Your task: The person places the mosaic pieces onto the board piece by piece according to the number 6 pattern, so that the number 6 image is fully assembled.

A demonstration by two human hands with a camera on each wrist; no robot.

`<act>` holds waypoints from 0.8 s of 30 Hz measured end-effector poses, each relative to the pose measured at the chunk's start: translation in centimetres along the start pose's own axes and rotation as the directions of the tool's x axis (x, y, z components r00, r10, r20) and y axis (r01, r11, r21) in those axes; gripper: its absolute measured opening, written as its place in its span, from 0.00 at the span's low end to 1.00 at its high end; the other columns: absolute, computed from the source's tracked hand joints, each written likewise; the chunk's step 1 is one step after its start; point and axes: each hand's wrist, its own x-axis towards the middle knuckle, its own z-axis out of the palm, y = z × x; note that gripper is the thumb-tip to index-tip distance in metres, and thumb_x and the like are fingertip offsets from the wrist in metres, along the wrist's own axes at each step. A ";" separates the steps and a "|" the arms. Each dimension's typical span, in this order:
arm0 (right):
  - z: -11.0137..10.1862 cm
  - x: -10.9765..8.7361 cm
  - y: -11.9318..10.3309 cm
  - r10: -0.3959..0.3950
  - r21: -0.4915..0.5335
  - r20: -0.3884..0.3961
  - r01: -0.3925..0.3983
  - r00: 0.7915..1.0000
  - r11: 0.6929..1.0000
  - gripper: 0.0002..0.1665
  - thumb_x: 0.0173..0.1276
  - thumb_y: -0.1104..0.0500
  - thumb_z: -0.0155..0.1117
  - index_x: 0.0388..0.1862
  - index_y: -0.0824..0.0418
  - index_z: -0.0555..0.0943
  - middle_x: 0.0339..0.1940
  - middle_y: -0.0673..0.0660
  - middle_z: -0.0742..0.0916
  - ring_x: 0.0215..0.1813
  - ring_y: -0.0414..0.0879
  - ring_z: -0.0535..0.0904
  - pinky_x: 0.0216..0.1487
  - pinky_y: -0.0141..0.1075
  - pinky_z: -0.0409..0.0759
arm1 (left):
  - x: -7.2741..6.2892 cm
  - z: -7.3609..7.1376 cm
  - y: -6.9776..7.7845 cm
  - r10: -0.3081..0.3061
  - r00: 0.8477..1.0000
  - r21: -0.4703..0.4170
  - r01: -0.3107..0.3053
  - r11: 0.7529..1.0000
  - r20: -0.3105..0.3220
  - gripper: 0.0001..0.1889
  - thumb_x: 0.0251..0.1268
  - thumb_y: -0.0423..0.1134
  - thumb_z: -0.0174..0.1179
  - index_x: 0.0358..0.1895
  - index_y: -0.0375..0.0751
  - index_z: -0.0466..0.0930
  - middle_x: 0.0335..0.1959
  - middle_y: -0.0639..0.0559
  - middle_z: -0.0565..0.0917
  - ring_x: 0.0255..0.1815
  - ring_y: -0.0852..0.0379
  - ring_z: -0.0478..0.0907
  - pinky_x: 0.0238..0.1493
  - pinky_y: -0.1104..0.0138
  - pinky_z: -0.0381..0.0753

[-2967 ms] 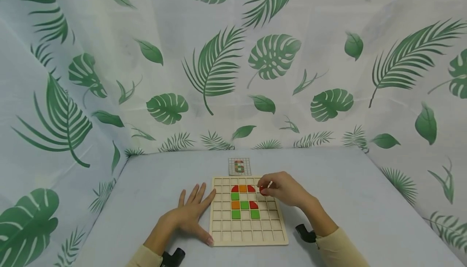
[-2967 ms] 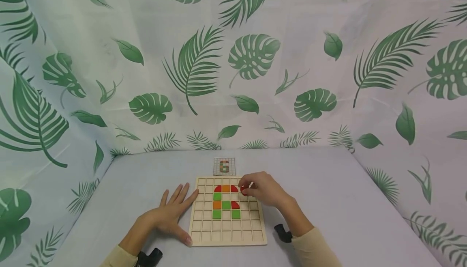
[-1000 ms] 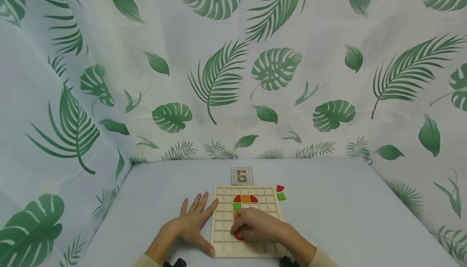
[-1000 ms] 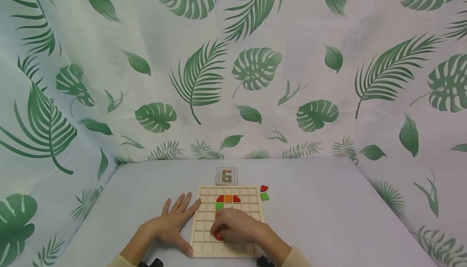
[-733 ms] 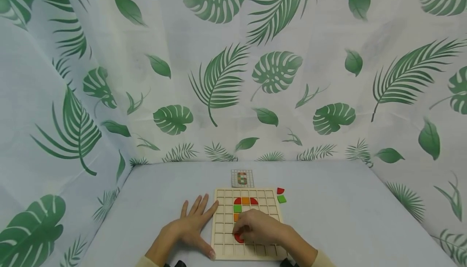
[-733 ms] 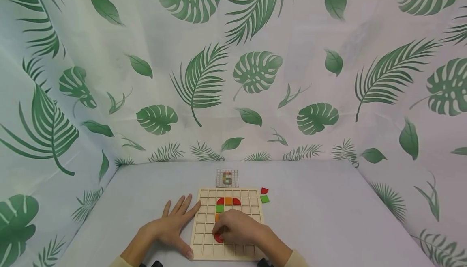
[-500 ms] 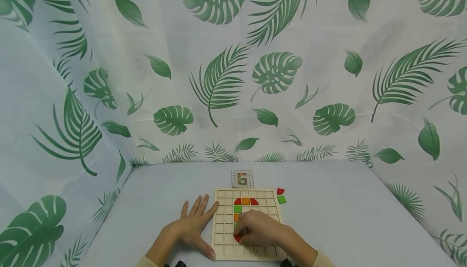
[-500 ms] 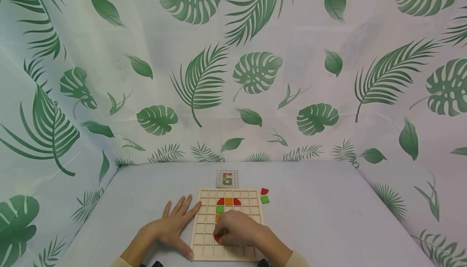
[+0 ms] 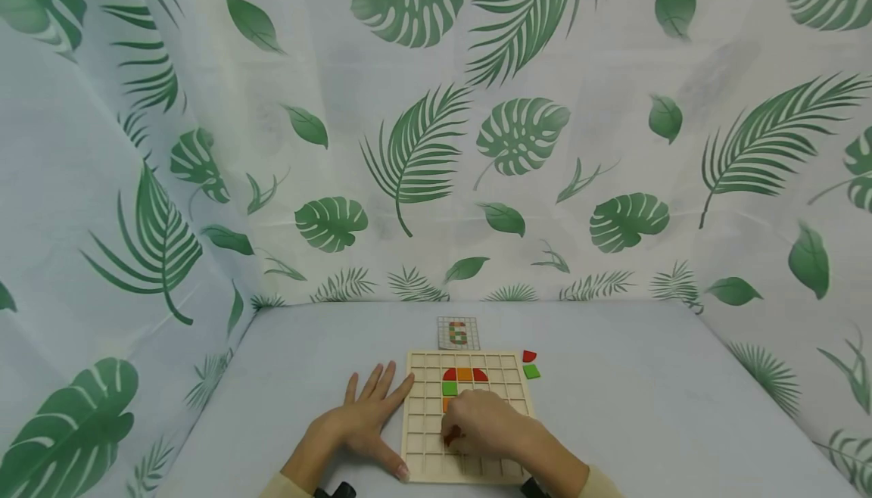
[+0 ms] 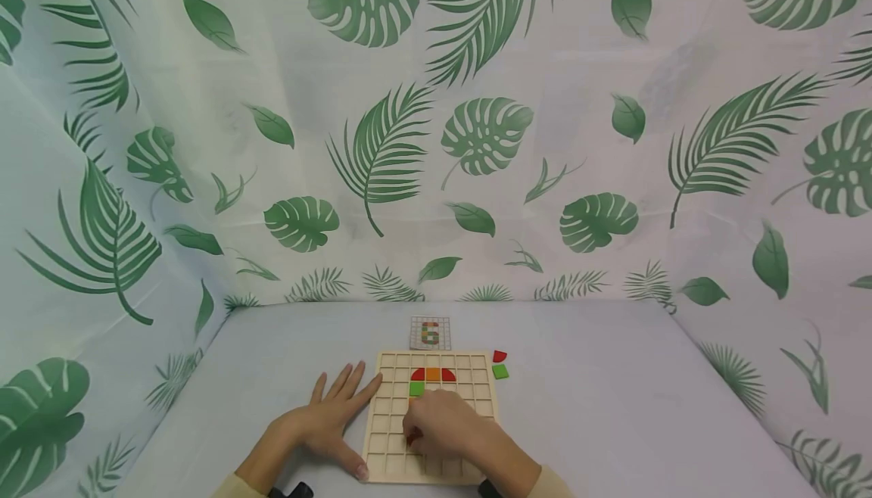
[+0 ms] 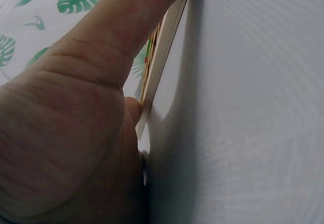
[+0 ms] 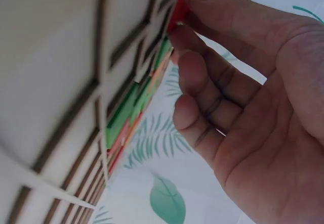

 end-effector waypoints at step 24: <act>-0.4 -0.1 -1.3 0.088 -0.063 0.012 -0.087 0.996 0.994 0.03 0.64 0.56 0.78 0.34 0.47 0.91 0.23 0.37 0.83 0.25 0.32 0.68 0.29 0.25 0.73 | 0.3 -0.1 0.2 -0.014 1.000 0.024 0.014 1.000 0.005 0.76 0.33 0.80 0.75 0.87 0.59 0.39 0.87 0.38 0.34 0.87 0.35 0.29 0.78 0.30 0.26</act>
